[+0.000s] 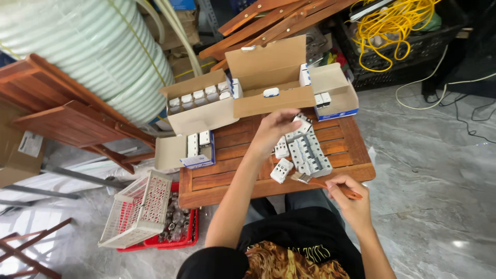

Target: The person uses a brush to clean dust and debris from several white electrical circuit breakers on a wooden table. They pick up components one by one, brush the exterior surfaces and terminal holes, and return them to the table or a storage box.

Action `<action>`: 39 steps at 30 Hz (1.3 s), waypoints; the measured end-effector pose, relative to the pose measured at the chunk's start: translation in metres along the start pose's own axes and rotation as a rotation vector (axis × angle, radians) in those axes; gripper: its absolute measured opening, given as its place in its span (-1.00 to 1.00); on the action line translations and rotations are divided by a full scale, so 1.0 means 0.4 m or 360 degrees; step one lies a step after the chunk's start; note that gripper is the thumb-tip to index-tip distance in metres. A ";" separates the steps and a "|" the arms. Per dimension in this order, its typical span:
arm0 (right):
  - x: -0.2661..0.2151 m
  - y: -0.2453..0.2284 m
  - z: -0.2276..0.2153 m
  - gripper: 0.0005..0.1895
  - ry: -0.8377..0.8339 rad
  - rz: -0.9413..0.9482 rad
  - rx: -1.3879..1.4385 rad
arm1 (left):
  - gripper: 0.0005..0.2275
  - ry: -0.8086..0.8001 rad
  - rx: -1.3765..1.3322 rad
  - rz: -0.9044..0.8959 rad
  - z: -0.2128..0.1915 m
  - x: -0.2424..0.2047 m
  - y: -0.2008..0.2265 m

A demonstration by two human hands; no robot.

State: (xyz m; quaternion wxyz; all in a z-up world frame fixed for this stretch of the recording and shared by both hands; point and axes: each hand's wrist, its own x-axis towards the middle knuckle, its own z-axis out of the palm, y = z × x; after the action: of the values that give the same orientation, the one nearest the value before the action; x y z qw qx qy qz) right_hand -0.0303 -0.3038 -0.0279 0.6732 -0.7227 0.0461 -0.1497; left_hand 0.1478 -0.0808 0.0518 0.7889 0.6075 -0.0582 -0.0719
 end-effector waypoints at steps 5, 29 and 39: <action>-0.011 0.025 -0.048 -0.90 -0.0056 0.0170 0.0012 | -0.71 -0.0341 0.0808 -0.0015 0.175 0.385 -0.069; 0.048 0.123 -0.152 -0.84 0.0077 0.0358 0.0393 | -0.82 -0.0944 0.2231 -0.0235 0.257 0.827 -0.518; 0.043 0.151 -0.156 -0.86 0.0106 0.0363 0.0416 | -0.84 -0.1083 0.2770 0.0550 0.252 0.780 -0.538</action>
State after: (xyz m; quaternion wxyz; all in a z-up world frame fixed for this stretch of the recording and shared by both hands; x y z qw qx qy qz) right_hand -0.0232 -0.3736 -0.0819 0.7722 -0.6136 0.1302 -0.1011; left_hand 0.4274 -0.2882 -0.1293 -0.0001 0.9115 -0.4071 -0.0588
